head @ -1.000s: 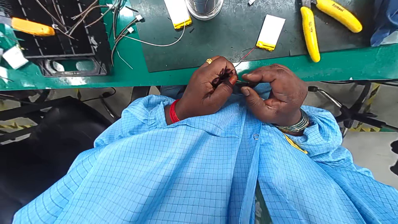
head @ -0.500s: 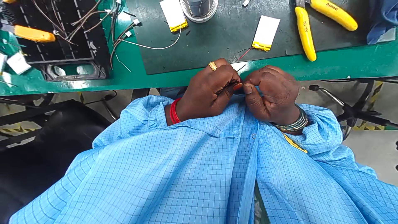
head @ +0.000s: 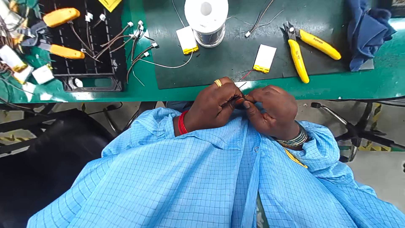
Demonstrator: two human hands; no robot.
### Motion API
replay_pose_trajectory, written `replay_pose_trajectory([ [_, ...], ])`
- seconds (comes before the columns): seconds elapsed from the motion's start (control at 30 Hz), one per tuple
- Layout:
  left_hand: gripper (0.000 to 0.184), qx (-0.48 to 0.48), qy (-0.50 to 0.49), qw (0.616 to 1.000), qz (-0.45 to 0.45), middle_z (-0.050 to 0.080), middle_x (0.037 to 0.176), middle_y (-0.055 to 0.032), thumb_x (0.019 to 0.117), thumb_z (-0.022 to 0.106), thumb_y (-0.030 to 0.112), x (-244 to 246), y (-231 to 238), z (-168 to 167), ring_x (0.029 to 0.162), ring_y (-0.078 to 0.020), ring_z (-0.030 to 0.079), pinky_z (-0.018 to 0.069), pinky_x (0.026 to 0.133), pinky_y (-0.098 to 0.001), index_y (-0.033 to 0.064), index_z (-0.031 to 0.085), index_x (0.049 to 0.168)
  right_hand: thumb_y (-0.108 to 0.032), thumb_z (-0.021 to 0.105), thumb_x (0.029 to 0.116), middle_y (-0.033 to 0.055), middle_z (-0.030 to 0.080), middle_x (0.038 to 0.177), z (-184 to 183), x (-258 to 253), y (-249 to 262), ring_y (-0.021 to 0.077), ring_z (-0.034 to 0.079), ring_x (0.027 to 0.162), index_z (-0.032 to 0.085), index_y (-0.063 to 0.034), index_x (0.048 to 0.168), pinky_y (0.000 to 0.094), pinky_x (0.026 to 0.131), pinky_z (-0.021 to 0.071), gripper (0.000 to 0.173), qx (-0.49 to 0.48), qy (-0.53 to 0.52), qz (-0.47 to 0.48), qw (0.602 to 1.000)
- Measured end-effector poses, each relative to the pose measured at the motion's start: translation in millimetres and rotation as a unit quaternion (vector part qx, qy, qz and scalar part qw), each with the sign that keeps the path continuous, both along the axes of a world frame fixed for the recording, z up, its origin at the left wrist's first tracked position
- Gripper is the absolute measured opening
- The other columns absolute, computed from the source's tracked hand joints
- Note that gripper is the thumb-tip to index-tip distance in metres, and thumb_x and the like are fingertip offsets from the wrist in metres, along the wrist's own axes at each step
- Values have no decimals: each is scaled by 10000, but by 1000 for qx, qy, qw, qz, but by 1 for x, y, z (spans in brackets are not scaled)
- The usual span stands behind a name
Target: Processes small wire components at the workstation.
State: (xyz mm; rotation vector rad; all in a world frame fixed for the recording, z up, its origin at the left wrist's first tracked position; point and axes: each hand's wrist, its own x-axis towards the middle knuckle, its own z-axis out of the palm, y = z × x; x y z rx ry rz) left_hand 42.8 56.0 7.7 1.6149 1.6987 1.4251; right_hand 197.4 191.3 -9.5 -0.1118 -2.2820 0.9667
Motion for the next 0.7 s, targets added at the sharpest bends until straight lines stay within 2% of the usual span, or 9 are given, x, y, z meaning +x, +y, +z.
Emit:
replay_pose_trajectory([
  [0.1,176,1,-15,1000,8,651,897,-95,995,583,78,0,-1,-3,801,-45,612,522,722,-164,-40,675,901,-218,608,1032,92,742,844,-1,3,2,169,692,790,734,-43,927,319,720,539,240,39,-16,-22,999],
  [0.2,217,-13,-63,998,14,670,931,-79,1008,616,156,1,-2,-2,769,10,588,503,677,-126,-46,691,976,-229,644,1024,97,754,850,-2,4,2,173,693,789,764,-55,944,296,714,528,226,62,0,-51,997],
  [0.23,222,-19,-80,997,13,675,932,-76,1002,639,168,1,-2,-3,749,23,575,488,659,-119,-44,698,982,-216,662,1013,98,752,843,-2,4,2,171,695,790,765,-54,937,285,720,531,207,62,11,-57,996],
  [0.33,198,-31,-121,992,-2,698,899,-56,983,661,149,0,-2,-5,770,40,593,496,699,-112,-38,712,940,-213,695,993,92,741,819,-4,4,3,160,691,788,738,-54,890,261,725,529,194,54,28,-59,996],
  [0.47,194,-40,-140,989,-5,684,888,-25,992,654,157,-2,-2,-6,759,59,580,488,688,-102,-29,697,954,-142,611,1024,92,760,896,-3,2,4,166,709,839,713,-56,954,281,775,550,150,48,0,-35,998],
  [0.7,123,-34,-161,986,17,663,891,10,937,596,81,-5,-1,-6,729,80,545,454,643,-86,-16,667,963,-158,569,1043,86,754,872,0,-1,7,169,701,812,707,-58,942,297,755,540,198,65,-7,-47,997],
])
